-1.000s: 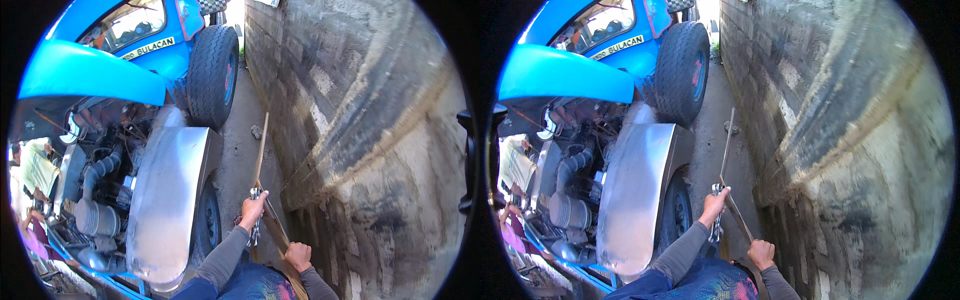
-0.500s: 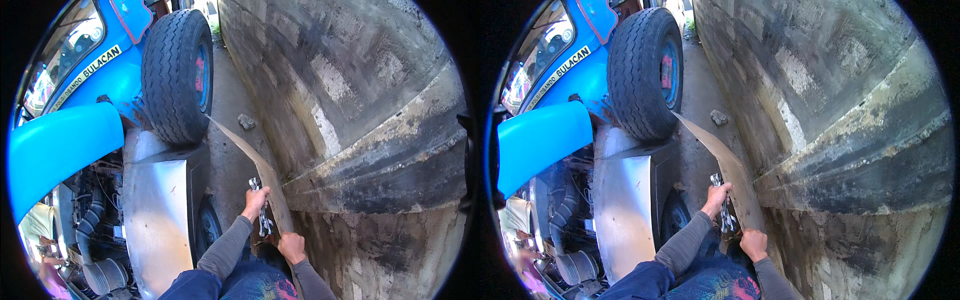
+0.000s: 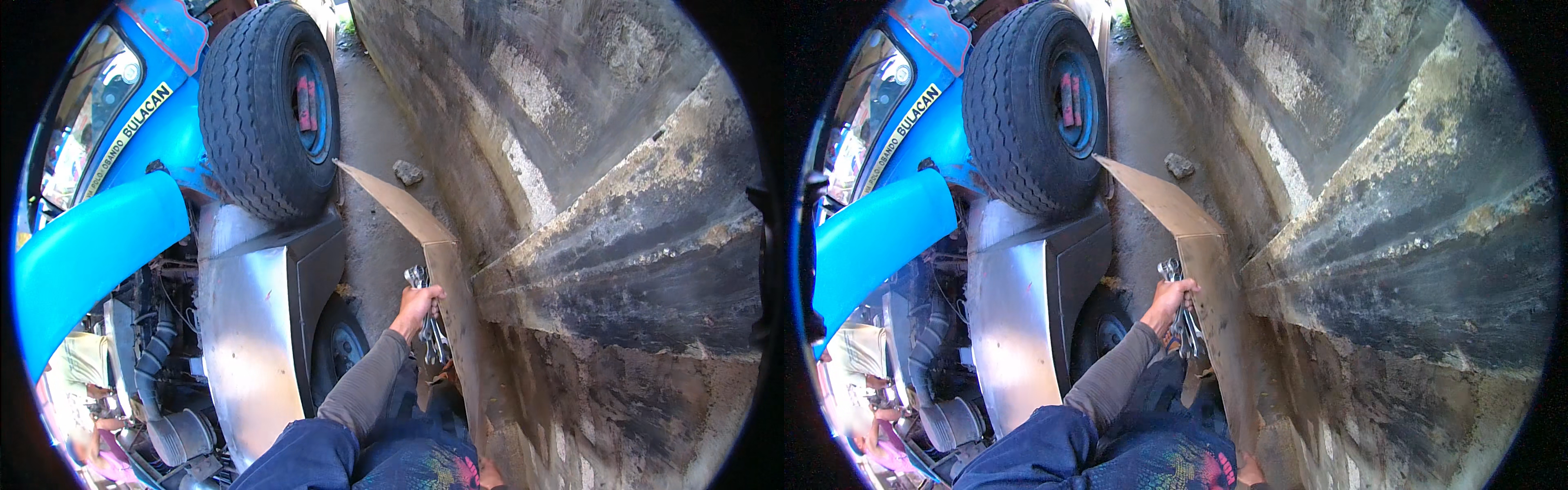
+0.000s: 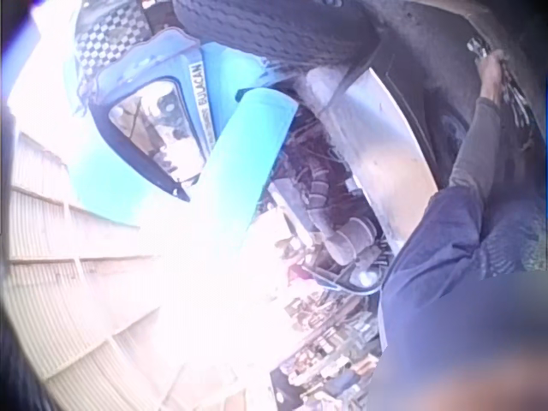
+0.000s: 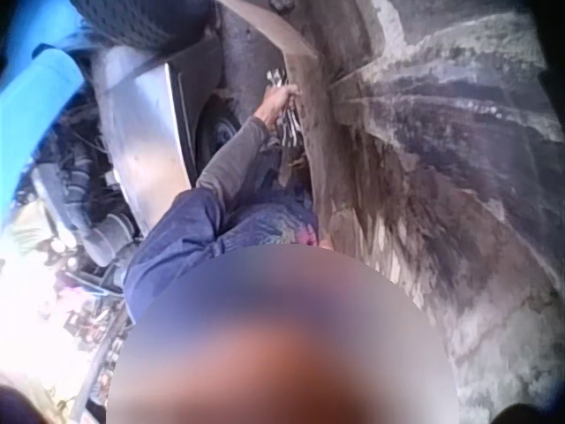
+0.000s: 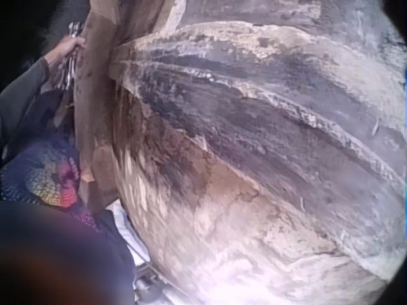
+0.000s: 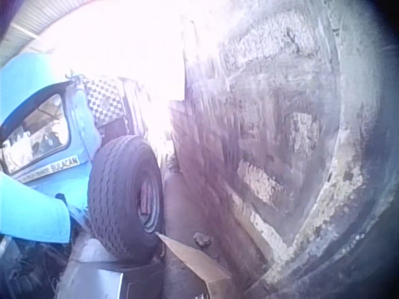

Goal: The person gathers wrenches and a cardboard sheet, then moves to a blue jeepney. They place the cardboard on the floor and use a wrench to tighten bolts under the driver's seat area.

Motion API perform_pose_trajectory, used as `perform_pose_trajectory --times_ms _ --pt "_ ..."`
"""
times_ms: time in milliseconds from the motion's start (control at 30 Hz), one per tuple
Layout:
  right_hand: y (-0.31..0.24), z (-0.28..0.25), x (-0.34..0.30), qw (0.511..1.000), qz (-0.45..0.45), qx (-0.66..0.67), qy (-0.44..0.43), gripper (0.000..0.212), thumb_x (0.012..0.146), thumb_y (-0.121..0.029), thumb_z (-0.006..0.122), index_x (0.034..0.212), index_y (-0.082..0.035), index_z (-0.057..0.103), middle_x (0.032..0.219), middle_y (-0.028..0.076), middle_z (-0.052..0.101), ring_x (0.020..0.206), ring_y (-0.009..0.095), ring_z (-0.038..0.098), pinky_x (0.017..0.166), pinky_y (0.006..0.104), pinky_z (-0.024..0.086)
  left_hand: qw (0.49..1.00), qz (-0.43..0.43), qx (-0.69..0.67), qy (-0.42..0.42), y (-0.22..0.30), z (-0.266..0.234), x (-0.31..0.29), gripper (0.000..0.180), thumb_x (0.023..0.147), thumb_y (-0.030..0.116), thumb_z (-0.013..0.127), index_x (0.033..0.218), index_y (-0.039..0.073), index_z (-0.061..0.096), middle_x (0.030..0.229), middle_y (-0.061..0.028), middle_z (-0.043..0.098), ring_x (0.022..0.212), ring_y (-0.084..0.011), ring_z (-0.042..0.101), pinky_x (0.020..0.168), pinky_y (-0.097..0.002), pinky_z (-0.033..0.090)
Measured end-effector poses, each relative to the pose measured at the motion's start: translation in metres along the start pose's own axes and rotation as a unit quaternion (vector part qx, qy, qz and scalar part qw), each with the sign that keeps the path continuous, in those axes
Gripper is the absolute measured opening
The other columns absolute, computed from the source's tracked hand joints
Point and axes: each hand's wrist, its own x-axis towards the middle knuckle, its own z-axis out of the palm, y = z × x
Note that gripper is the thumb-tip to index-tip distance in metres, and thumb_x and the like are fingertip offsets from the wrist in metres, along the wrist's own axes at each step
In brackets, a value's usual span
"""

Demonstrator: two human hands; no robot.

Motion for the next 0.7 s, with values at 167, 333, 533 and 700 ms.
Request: perform_pose_trajectory --times_ms 167,333,533,700 --pt "0.003 0.040 -0.007 0.993 -0.027 -0.089 0.073 0.057 0.079 -0.036 0.074 0.119 0.002 0.060 0.112 0.027 0.065 0.106 0.042 0.062 0.092 0.0496 0.048 1.000 0.009 0.018 -0.015 0.007 0.019 0.013 0.014 0.072 0.007 0.072 0.064 0.004 0.061 0.059 -0.0043 0.057 0.046 -0.0149 0.051 0.044 -0.0317 0.041" --pt "0.005 0.034 -0.012 0.968 -0.090 -0.167 0.162 0.049 0.081 -0.040 0.070 0.107 0.001 0.066 0.104 0.027 0.067 0.097 0.043 0.065 0.084 0.0519 0.050 0.999 0.021 0.010 0.038 0.003 0.028 0.040 0.017 0.071 0.007 0.073 0.061 0.005 0.059 0.059 -0.0039 0.058 0.046 -0.0144 0.052 0.043 -0.0310 0.041" --pt "0.007 -0.019 -0.041 0.945 -0.099 -0.233 0.205 0.045 0.083 -0.044 0.066 0.093 -0.001 0.073 0.095 0.027 0.070 0.086 0.044 0.068 0.075 0.0547 0.052 0.994 0.088 0.050 0.048 0.023 0.049 0.052 0.021 0.069 0.010 0.074 0.058 0.007 0.058 0.057 -0.0012 0.058 0.045 -0.0110 0.050 0.042 -0.0296 0.037" --pt "-0.120 -0.112 -0.047 0.971 0.105 -0.184 0.113 0.039 0.085 -0.036 0.071 0.101 0.000 0.071 0.112 0.029 0.067 0.112 0.039 0.063 0.098 0.0488 0.050 0.988 0.118 0.009 0.095 0.044 0.098 0.024 0.014 0.072 0.007 0.074 0.064 0.005 0.062 0.059 -0.0018 0.059 0.047 -0.0113 0.053 0.044 -0.0303 0.040"
